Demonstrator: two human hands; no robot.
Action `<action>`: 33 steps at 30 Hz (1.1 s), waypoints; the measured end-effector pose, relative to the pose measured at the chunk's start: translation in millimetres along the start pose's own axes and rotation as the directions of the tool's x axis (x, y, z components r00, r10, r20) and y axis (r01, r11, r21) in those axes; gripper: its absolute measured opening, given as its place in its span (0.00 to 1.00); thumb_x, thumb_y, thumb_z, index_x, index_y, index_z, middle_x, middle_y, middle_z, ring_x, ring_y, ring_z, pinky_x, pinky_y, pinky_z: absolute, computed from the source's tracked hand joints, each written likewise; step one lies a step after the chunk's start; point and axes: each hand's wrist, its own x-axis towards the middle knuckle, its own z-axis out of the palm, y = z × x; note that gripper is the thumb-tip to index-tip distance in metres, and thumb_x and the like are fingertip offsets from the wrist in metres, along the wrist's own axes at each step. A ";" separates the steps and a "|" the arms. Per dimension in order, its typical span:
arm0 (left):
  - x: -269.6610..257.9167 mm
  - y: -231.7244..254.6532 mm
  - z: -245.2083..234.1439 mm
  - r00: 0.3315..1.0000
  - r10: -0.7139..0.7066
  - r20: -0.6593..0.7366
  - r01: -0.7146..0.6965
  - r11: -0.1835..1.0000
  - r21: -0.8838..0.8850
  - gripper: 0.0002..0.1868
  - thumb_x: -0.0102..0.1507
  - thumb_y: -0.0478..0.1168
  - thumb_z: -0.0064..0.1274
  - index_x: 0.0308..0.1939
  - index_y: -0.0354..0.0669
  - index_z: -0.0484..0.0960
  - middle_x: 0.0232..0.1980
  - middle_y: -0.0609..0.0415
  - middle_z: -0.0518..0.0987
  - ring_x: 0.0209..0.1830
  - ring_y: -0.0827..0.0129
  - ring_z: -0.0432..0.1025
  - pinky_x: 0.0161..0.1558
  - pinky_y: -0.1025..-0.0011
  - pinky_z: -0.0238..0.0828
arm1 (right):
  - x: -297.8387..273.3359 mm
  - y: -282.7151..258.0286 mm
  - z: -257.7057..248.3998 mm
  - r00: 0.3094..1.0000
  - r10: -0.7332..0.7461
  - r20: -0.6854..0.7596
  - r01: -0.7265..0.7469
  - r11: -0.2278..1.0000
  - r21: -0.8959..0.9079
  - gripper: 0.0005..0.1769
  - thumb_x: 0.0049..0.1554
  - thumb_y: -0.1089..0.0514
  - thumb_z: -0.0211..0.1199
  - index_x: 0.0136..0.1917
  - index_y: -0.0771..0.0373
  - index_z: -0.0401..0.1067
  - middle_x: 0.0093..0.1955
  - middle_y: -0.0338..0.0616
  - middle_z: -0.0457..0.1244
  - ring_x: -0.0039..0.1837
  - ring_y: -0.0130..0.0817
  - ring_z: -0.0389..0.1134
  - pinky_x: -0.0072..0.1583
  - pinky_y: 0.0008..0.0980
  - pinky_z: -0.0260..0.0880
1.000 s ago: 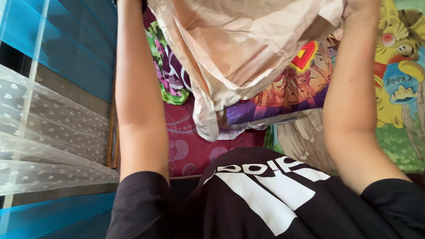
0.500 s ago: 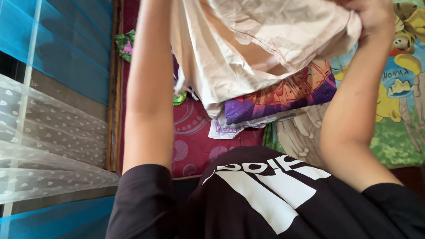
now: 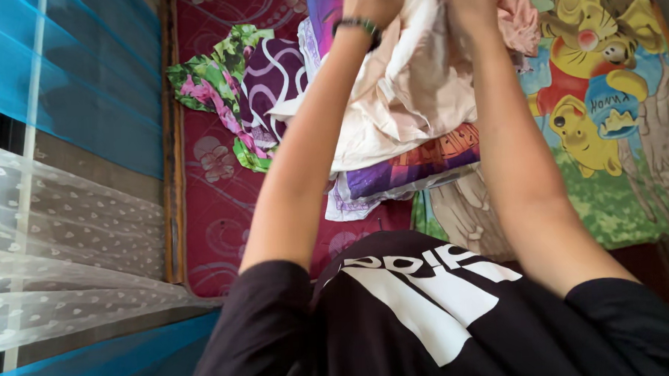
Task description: The person removes a pink pillowcase from a pillow, then places a beige pillowcase onto the pillow and smooths it. The pillow is handled on a bed with other bedding items nearby.
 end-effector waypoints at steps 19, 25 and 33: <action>-52.7 -94.1 -13.0 0.814 -0.553 -0.178 0.520 0.830 -0.204 0.13 0.45 0.42 0.68 0.33 0.47 0.88 0.32 0.53 0.87 0.32 0.66 0.83 0.37 0.69 0.79 | -2.6 36.7 -70.6 0.953 -0.057 -0.296 0.090 0.991 0.099 0.21 0.51 0.67 0.75 0.55 0.68 0.70 0.51 0.49 0.68 0.54 0.43 0.71 0.57 0.41 0.74; -25.7 -23.2 -23.9 0.936 -0.333 0.112 0.351 0.870 -0.346 0.13 0.52 0.44 0.73 0.34 0.41 0.90 0.27 0.56 0.86 0.27 0.76 0.78 0.32 0.73 0.76 | -32.3 -10.5 -3.1 0.985 -0.042 0.169 0.106 0.915 -0.389 0.17 0.58 0.65 0.66 0.61 0.63 0.75 0.55 0.51 0.70 0.58 0.44 0.74 0.60 0.39 0.70; -22.9 -9.1 -81.8 0.999 0.014 0.036 0.001 0.929 -0.371 0.15 0.52 0.43 0.74 0.35 0.38 0.88 0.31 0.55 0.86 0.29 0.75 0.81 0.33 0.71 0.77 | -37.2 -84.7 35.6 0.896 -0.013 0.444 0.153 0.947 -0.281 0.14 0.59 0.58 0.78 0.43 0.66 0.74 0.35 0.49 0.60 0.40 0.29 0.59 0.43 0.35 0.58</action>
